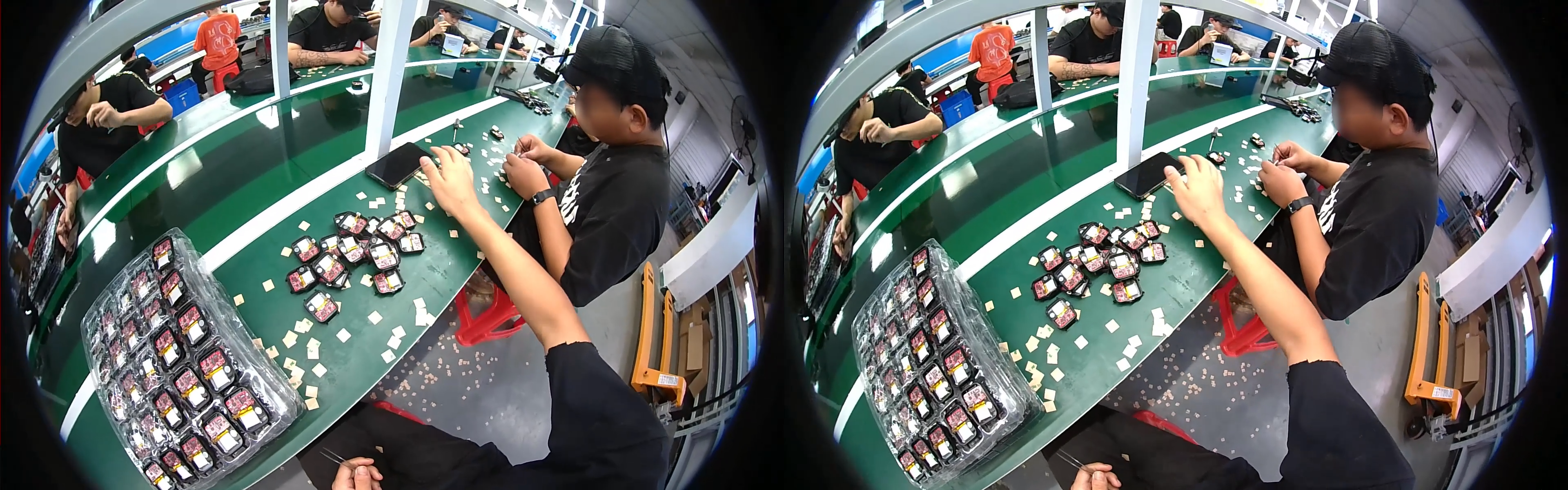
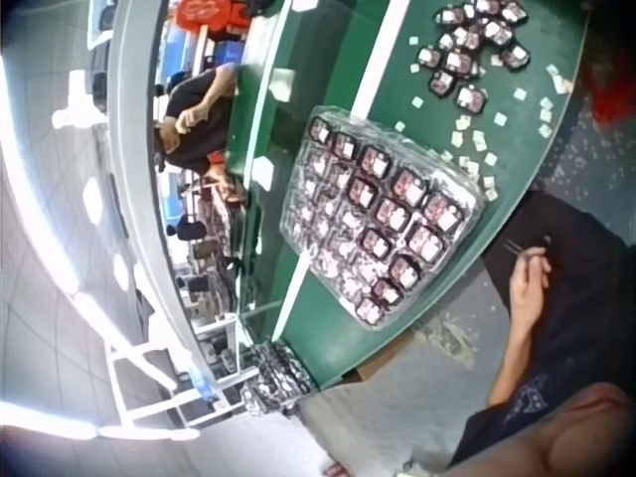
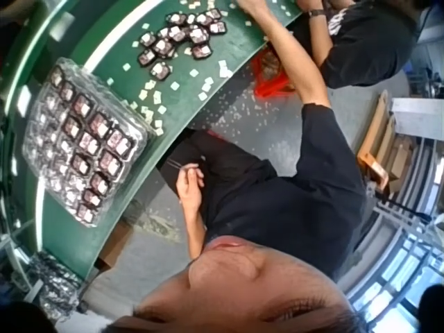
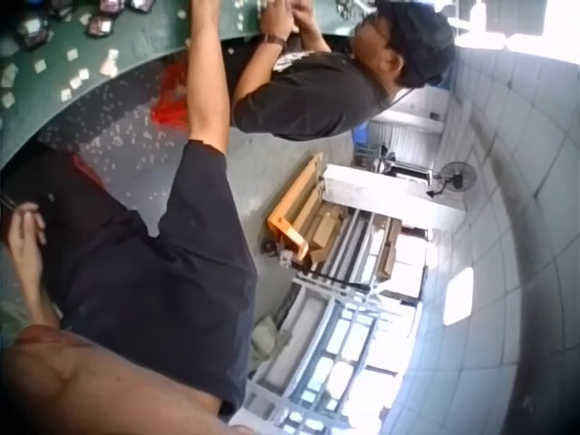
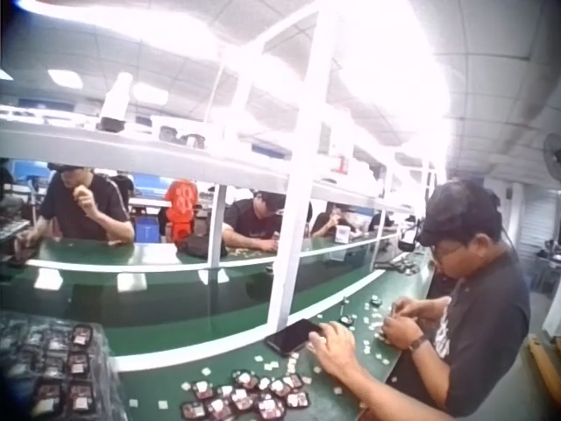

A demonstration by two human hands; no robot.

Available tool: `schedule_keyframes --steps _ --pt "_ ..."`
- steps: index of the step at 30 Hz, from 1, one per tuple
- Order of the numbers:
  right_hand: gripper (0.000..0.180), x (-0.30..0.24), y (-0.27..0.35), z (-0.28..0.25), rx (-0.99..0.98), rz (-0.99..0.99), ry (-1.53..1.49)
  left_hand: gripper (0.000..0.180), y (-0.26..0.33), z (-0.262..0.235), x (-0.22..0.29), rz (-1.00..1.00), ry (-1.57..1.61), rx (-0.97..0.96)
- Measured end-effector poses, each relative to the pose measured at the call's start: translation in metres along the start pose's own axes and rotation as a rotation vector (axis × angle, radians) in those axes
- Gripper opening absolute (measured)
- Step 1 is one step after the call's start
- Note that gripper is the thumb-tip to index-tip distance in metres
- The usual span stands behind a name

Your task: Manually assemble small electronic components and place them into organized trays on a factory conveyor belt.

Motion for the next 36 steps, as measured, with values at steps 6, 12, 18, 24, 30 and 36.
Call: schedule_keyframes --steps 6,12,18,24,30,36 --pt "0.065 0.037 0.003 0.015 -0.179 0.107 0.186 0.025 -0.001 -0.003 -0.002 -0.021 0.014 0.057" --pt "0.058 0.039 -0.003 0.022 -0.271 0.072 0.037 0.025 -0.004 -0.003 0.002 -0.019 -0.004 0.052" --pt "0.052 0.068 -0.017 0.024 -0.233 0.141 0.159 0.024 -0.004 -0.003 0.000 -0.030 0.007 0.062" --pt "0.062 0.096 -0.030 0.024 -0.116 0.161 0.239 0.025 -0.006 -0.002 -0.001 -0.020 0.013 0.048" --pt "0.054 0.060 0.003 0.015 -0.284 0.162 0.155 0.027 -0.007 -0.004 -0.003 -0.034 0.029 0.066" --pt "0.047 -0.018 0.056 0.001 -0.352 0.071 -0.149 0.029 -0.006 -0.011 -0.014 -0.024 0.066 0.061"
Point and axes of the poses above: each hand's wrist, its own y-axis away from the middle knuckle, its own z-axis out of the palm, x = y × z, the point moved 5 cm from there along -y, towards the middle knuckle
